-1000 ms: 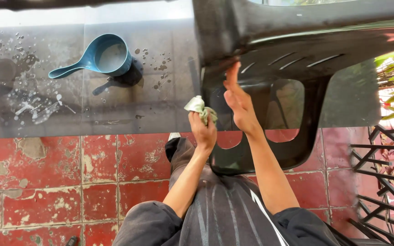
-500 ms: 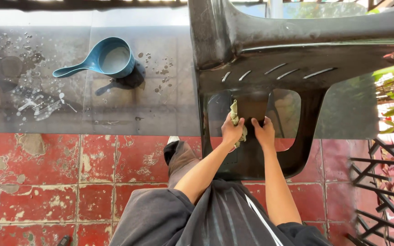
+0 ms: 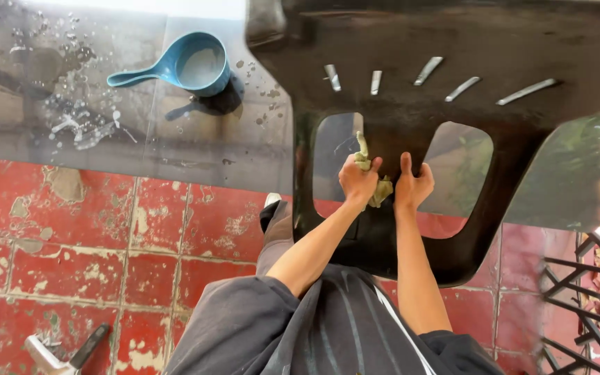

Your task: The person is cleaning a black plastic chair with a damp cloth and soapy water.

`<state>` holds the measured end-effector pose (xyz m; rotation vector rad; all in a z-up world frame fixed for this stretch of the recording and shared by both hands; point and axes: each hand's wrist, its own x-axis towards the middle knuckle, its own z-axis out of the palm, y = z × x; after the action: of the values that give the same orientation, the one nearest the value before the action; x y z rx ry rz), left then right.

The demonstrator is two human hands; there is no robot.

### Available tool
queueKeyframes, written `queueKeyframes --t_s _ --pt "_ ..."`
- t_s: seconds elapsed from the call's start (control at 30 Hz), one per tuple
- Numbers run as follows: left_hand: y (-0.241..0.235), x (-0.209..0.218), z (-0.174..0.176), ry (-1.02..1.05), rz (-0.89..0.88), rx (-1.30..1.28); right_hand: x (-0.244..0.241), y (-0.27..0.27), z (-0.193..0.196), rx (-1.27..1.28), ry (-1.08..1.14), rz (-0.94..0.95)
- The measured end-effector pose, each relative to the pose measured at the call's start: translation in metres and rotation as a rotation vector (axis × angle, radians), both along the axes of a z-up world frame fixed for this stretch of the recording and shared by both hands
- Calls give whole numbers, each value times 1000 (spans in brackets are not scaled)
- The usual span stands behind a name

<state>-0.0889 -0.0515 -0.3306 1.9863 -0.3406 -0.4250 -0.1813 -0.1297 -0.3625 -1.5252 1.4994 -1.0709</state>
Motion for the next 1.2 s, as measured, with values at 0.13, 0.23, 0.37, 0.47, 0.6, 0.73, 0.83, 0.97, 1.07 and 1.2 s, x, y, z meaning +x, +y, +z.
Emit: queueKeyframes --t_s 0.13,0.23,0.37,0.47,0.6,0.73,0.83,0.97,1.07,1.2 --pt "0 35 21 -25 60 1 40 5 23 -107 -99 47" --pt "-6 73 30 -46 108 -16 81 -2 31 -96 -120 86" --pt "-10 124 42 -11 132 -50 135 -3 34 27 -155 42" --pt "-14 160 48 5 127 -82 173 -6 35 64 -253 57" --pt "-30 198 51 14 114 -79 211 -28 6 113 -99 39" --pt "-39 222 50 34 78 -97 232 -30 28 98 -137 18" --pt "-37 230 46 57 48 -118 237 -27 36 133 -99 -7" --pt "-35 247 43 69 42 -61 247 -20 48 98 -96 17" --pt "-37 264 60 95 29 -22 264 -22 60 103 -74 12" --pt "-47 284 68 125 26 -16 284 -30 80 86 -76 41"
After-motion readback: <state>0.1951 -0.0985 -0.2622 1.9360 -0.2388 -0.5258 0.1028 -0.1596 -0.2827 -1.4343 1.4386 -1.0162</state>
